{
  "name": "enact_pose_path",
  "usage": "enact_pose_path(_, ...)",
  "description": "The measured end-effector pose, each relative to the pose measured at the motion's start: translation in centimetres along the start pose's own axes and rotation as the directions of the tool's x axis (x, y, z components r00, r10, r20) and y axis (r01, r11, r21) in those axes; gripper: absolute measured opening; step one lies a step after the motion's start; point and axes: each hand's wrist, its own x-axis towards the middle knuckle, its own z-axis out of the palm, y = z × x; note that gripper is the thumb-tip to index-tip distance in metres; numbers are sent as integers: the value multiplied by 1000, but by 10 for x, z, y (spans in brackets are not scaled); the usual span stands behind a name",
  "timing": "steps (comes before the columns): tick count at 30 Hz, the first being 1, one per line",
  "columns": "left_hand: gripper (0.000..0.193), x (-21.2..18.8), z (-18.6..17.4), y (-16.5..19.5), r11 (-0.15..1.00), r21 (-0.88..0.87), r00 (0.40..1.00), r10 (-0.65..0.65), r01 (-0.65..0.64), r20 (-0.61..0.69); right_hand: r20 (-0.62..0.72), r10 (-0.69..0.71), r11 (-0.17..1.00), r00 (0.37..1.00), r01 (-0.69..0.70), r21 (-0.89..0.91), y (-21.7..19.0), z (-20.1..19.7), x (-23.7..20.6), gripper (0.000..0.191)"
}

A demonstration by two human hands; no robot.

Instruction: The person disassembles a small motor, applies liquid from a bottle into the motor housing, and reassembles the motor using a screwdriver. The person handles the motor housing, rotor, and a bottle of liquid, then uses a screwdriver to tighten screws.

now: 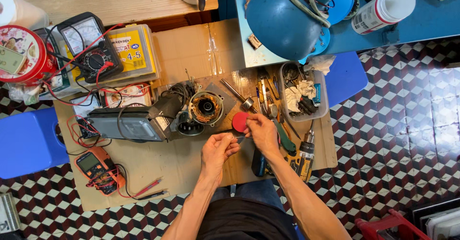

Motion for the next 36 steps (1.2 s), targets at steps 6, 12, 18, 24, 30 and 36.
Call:
enact_pose_path(6, 31, 0, -3, -11, 996, 88, 1000, -4, 5, -18, -3, -95, 992, 995, 95, -84, 21, 19, 26, 23)
enact_pose_path(12, 31, 9, -7, -17, 996, 93, 999, -4, 8, -43, 44, -103, 987, 994, 107, -117, 30, 7, 34, 25)
enact_pose_path(18, 29, 12, -1, -7, 997, 71, 999, 18, -15, -44, -92, -76, 985, 993, 60, -162, 12, -11, 20, 24)
enact_pose_path(24, 32, 2, -1, 7, 995, 100, 998, 3, 4, -64, -25, -512, 707, 859, 404, -580, -15, -15, 28, 33)
enact_pose_path(30, 30, -8, -15, 6, 997, 64, 996, -31, 36, -79, 188, -403, 516, 896, 392, -762, -24, 12, 63, 50)
enact_pose_path(36, 28, -17, -14, 10, 997, 81, 996, 14, -7, -88, 140, -317, 582, 938, 310, -752, -35, 9, 71, 48)
